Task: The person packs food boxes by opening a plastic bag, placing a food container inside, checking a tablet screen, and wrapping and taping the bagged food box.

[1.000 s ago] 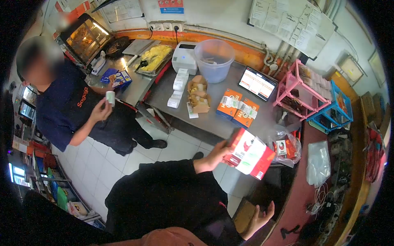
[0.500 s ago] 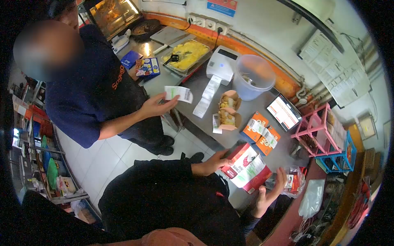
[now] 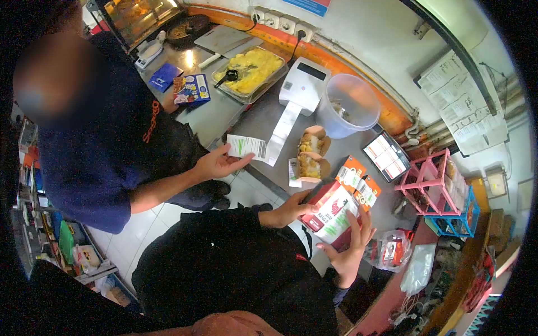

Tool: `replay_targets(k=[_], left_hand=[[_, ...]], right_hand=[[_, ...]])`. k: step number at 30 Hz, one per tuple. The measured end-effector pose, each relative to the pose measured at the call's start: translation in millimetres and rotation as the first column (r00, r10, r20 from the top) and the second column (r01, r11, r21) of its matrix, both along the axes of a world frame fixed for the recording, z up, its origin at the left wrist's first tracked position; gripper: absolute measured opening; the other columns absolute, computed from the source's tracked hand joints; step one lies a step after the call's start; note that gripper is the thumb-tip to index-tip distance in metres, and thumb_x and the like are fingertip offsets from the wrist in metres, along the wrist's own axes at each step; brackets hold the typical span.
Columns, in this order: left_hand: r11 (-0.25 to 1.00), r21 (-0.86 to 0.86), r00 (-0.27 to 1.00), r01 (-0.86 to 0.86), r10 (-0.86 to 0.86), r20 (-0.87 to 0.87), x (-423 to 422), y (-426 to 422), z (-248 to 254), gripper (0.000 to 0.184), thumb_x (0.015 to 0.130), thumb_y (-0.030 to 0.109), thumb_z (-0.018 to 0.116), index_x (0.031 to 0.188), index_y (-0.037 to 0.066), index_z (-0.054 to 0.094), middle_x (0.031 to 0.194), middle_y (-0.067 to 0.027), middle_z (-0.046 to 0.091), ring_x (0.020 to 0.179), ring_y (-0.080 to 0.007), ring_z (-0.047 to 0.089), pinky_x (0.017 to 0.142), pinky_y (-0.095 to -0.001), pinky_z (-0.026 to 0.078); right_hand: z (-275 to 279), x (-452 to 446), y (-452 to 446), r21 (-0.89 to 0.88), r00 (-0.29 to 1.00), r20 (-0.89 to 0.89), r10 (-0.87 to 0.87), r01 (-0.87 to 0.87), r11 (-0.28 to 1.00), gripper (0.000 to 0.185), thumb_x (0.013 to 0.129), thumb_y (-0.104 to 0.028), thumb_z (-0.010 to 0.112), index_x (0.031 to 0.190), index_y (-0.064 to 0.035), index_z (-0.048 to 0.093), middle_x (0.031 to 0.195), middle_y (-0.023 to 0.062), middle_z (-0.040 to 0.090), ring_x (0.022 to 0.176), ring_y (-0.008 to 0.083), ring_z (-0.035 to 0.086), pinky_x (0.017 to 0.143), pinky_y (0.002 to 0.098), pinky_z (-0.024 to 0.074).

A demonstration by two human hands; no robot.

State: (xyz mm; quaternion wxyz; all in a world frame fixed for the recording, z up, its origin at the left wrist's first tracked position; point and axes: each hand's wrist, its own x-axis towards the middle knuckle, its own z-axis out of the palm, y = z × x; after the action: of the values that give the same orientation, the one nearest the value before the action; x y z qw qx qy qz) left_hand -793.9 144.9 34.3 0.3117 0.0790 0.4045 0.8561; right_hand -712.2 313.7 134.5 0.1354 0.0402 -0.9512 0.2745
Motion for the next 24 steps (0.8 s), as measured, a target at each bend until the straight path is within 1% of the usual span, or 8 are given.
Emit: replay_targets(k=[2, 5, 14, 17, 18, 20, 22, 24], left_hand=[[1.0, -0.023, 0.998, 0.015, -0.016, -0.055, 0.2, 5.7, -6.9, 0.051, 0.082, 0.026, 0.067, 0.123, 0.0, 0.048, 0.099, -0.0075, 0.061, 0.081, -0.0113, 0.061, 0.06, -0.0252, 0.052], [0.987, -0.09, 0.99, 0.131, -0.136, -0.045, 1.0, -0.6, -0.3, 0.052, 0.082, 0.027, 0.067, 0.122, 0.0, 0.048, 0.095, -0.0076, 0.061, 0.073, -0.0111, 0.061, 0.054, -0.0245, 0.05], [0.876, -0.246, 0.893, 0.414, -0.443, -0.074, -10.9, -3.1, -9.0, 0.062, 0.083, 0.041, 0.067, 0.12, -0.004, 0.048, 0.095, -0.0094, 0.061, 0.072, -0.0119, 0.06, 0.05, -0.0256, 0.048], [0.804, -0.163, 0.796, 0.572, -0.592, -0.126, -23.0, 2.1, -4.4, 0.077, 0.082, 0.058, 0.064, 0.124, -0.005, 0.05, 0.113, -0.0145, 0.059, 0.101, -0.0201, 0.055, 0.083, -0.0327, 0.048], [0.8, -0.164, 0.793, 0.577, -0.597, -0.124, -25.2, 3.9, -4.7, 0.077, 0.082, 0.058, 0.064, 0.124, -0.005, 0.05, 0.113, -0.0145, 0.059, 0.101, -0.0201, 0.055, 0.083, -0.0327, 0.048], [0.89, -0.429, 0.906, 0.153, -0.3, -0.298, -29.0, 7.2, -5.4, 0.087, 0.086, 0.058, 0.057, 0.144, 0.002, 0.025, 0.121, -0.0186, 0.057, 0.098, -0.0191, 0.058, 0.075, -0.0271, 0.048], [0.956, -0.293, 0.957, -0.004, -0.081, -0.279, -45.3, 3.2, 11.4, 0.085, 0.09, 0.055, 0.053, 0.149, 0.01, 0.011, 0.123, -0.0174, 0.056, 0.097, -0.0189, 0.059, 0.072, -0.0279, 0.048], [0.983, -0.175, 0.978, -0.052, 0.014, -0.209, -61.6, -9.9, 32.0, 0.074, 0.091, 0.054, 0.05, 0.146, 0.012, 0.021, 0.119, -0.0154, 0.057, 0.096, -0.0197, 0.058, 0.076, -0.0324, 0.047]], right_hand=[[-1.5, 0.4, -4.7, 0.071, 0.999, 0.046, -0.023, 0.02, 0.997, 0.1, 0.042, -0.04, 0.088, 0.13, -0.011, 0.051, 0.14, 0.0153, 0.041, 0.132, 0.0368, 0.034, 0.11, 0.0573, 0.0109], [-2.3, 1.8, -17.4, 0.082, 0.986, 0.151, -0.077, 0.065, 0.995, 0.108, 0.041, -0.014, 0.079, 0.14, -0.0081, 0.037, 0.132, 0.0174, 0.042, 0.123, 0.0377, 0.039, 0.104, 0.0478, 0.0285], [-37.6, 25.2, -33.7, -0.058, 0.948, 0.089, -0.305, 0.31, 0.949, 0.112, 0.044, -0.014, 0.076, 0.144, -0.0087, 0.026, 0.12, 0.0204, 0.043, 0.113, 0.0394, 0.043, 0.098, 0.0467, 0.033], [-47.5, 36.2, -32.9, -0.264, 0.931, 0.11, -0.348, 0.365, 0.893, 0.109, 0.044, -0.011, 0.074, 0.142, -0.0041, 0.028, 0.123, 0.0196, 0.044, 0.115, 0.0368, 0.046, 0.1, 0.0454, 0.0342], [-53.6, 39.7, -33.1, -0.266, 0.929, 0.112, -0.353, 0.37, 0.89, 0.109, 0.044, -0.011, 0.074, 0.142, -0.0041, 0.028, 0.123, 0.0196, 0.044, 0.115, 0.0368, 0.046, 0.1, 0.0454, 0.0342], [-60.1, 45.5, -32.9, -0.521, 0.932, 0.112, -0.346, 0.351, 0.778, 0.107, 0.045, -0.011, 0.073, 0.141, -0.0014, 0.029, 0.127, 0.0187, 0.044, 0.119, 0.0317, 0.044, 0.104, 0.0424, 0.0322], [-61.3, 49.5, -32.0, -0.537, 0.924, 0.111, -0.365, 0.365, 0.76, 0.105, 0.045, -0.011, 0.072, 0.141, -0.0012, 0.03, 0.127, 0.018, 0.044, 0.119, 0.0304, 0.044, 0.104, 0.0412, 0.0318], [-61.4, 51.9, -30.7, -0.568, 0.909, 0.108, -0.402, 0.388, 0.726, 0.102, 0.046, -0.01, 0.07, 0.139, -0.0008, 0.031, 0.127, 0.0164, 0.044, 0.118, 0.0279, 0.043, 0.104, 0.039, 0.031]])
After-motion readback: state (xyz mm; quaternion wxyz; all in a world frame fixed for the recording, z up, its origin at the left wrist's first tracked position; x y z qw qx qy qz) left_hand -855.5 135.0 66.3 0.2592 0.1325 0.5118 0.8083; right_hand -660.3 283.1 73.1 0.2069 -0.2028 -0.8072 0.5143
